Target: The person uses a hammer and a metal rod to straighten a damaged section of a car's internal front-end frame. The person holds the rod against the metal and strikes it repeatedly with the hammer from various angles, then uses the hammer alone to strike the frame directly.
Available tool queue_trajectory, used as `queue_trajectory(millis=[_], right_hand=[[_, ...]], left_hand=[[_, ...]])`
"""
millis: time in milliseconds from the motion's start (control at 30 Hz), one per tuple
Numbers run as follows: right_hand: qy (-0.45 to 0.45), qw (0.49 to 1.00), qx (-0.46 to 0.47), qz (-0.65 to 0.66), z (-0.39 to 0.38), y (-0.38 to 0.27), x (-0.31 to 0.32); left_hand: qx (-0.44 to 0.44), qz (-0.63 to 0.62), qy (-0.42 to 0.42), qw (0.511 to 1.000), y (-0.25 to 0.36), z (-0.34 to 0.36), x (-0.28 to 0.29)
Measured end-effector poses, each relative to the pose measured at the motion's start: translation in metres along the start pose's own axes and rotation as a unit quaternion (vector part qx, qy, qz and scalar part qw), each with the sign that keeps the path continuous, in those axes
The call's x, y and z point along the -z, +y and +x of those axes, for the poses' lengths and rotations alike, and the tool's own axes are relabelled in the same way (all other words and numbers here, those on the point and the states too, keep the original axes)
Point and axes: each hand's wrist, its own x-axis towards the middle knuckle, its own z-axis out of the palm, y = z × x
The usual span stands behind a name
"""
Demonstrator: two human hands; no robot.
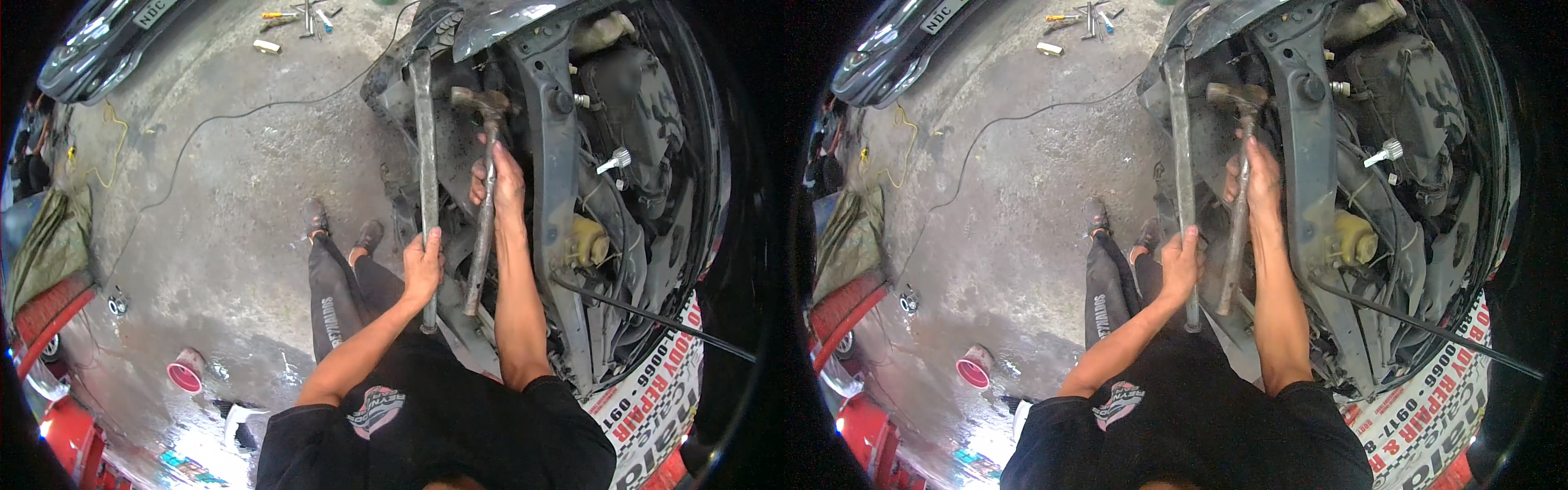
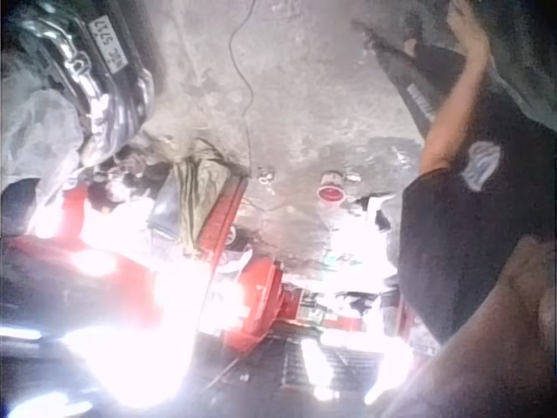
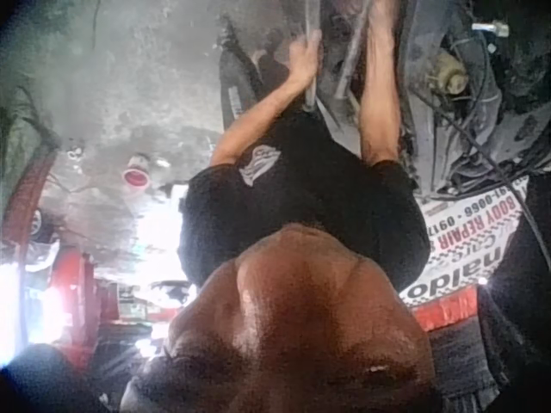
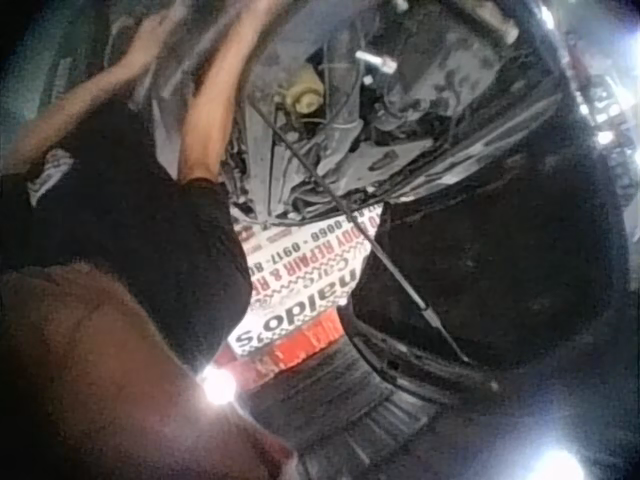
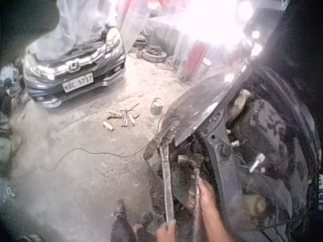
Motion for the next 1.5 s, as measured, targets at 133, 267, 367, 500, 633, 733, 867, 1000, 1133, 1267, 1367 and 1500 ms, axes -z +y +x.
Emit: queue_trajectory(millis=[133, 267, 367, 500, 633, 733, 867, 1000, 1133, 1267, 1367, 1500], right_hand=[[0.056, 0.995, 0.045, 0.069, 0.002, 0.009, 0.011], [0.039, 0.996, -0.011, -0.074, -0.003, 0.0, -0.02], [-0.071, 0.995, -0.021, -0.06, -0.008, -0.015, -0.01], [-0.006, 0.999, -0.004, -0.036, -0.014, -0.007, -0.021], [0.045, 0.998, 0.009, 0.036, -0.012, 0.011, 0.004], [0.081, 0.995, 0.025, 0.051, -0.011, 0.013, -0.003], [-0.029, 0.999, -0.009, -0.023, -0.006, -0.005, -0.002], [-0.052, 0.997, -0.028, -0.041, -0.017, -0.004, -0.011], [0.023, 1.0, -0.01, 0.003, -0.015, 0.01, 0.003], [0.075, 0.996, 0.004, 0.038, -0.009, 0.012, -0.002], [-0.016, 0.998, -0.022, -0.053, -0.011, 0.001, -0.012], [-0.058, 0.997, -0.035, -0.042, -0.014, -0.005, -0.008]], left_hand=[[-0.043, 0.022, 0.011, 0.999, 0.001, 0.001, -0.006], [-0.062, 0.089, 0.016, 0.994, 0.021, -0.01, -0.013], [-0.06, 0.089, 0.047, 0.993, 0.009, -0.003, 0.002], [-0.021, 0.028, 0.028, 0.999, 0.013, 0.0, -0.011], [-0.012, 0.023, 0.031, 0.999, 0.016, -0.002, -0.006], [-0.104, 0.093, 0.026, 0.99, 0.006, 0.0, -0.001], [-0.021, 0.047, 0.013, 0.999, 0.004, 0.0, 0.006], [-0.023, 0.054, 0.022, 0.998, 0.001, 0.003, 0.012], [-0.054, 0.042, 0.029, 0.997, -0.008, 0.009, 0.008], [-0.057, 0.083, 0.025, 0.995, 0.002, 0.003, 0.005], [-0.106, 0.128, 0.06, 0.984, -0.004, 0.012, 0.009], [-0.003, 0.023, 0.014, 1.0, 0.012, 0.006, 0.004]])
